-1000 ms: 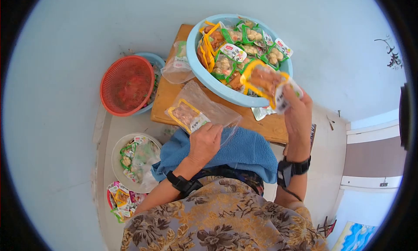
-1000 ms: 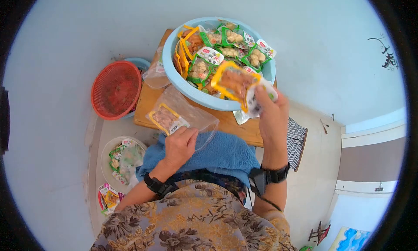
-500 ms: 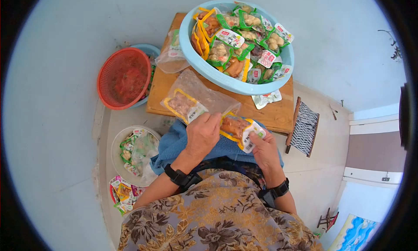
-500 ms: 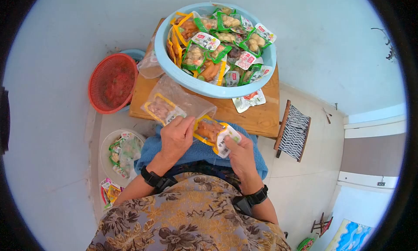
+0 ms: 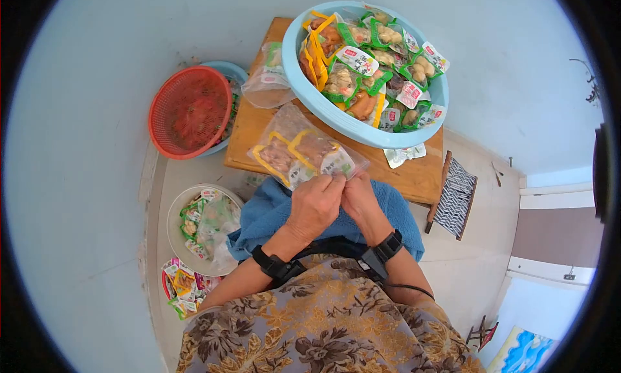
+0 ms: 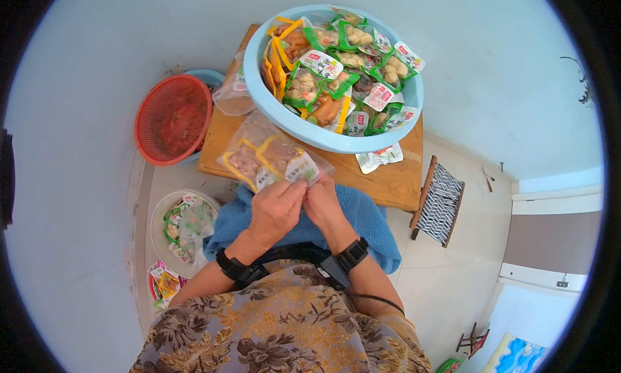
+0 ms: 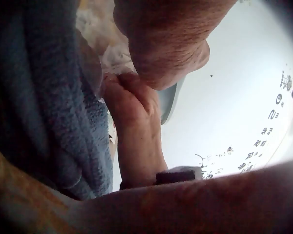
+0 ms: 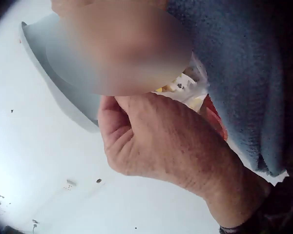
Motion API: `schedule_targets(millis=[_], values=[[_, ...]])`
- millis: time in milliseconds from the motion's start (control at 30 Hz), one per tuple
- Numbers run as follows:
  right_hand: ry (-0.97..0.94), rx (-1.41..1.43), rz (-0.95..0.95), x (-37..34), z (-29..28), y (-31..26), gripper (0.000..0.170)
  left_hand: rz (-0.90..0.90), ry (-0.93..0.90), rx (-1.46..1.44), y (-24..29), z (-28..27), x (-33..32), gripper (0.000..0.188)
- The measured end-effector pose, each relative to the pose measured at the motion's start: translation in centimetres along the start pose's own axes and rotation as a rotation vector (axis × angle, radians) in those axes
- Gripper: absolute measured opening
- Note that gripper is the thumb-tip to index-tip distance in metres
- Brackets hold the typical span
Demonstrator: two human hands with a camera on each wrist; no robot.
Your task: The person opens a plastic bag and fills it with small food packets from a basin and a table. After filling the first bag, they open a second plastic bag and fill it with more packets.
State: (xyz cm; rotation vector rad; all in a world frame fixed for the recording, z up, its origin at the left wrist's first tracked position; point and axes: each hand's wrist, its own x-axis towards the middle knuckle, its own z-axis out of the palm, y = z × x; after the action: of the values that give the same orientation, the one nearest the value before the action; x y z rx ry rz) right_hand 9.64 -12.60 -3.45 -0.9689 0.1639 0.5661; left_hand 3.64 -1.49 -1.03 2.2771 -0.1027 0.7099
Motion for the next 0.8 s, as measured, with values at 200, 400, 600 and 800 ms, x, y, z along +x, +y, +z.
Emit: schedule_targets(millis=[200, 400, 600, 800], values=[[0.035, -0.165, -0.07, 2.5, 1.1, 0.9, 0.04, 0.0, 0.02, -0.018, -0.2, -0.3, 0.2, 0.013], [0.159, -0.595, -0.056, 5.8, -0.8, 3.3, 0.028, 0.012, 0.023, -0.024, -0.1, -0.6, 0.2, 0.013], [0.234, -0.751, -0.235, 6.4, -0.7, 4.1, 0.024, 0.011, 0.023, -0.024, -0.2, -0.7, 0.3, 0.014], [0.045, -0.9, -0.498, 2.7, 2.2, 0.0, 0.028, -0.041, 0.051, -0.067, -0.2, -0.9, 0.5, 0.015]])
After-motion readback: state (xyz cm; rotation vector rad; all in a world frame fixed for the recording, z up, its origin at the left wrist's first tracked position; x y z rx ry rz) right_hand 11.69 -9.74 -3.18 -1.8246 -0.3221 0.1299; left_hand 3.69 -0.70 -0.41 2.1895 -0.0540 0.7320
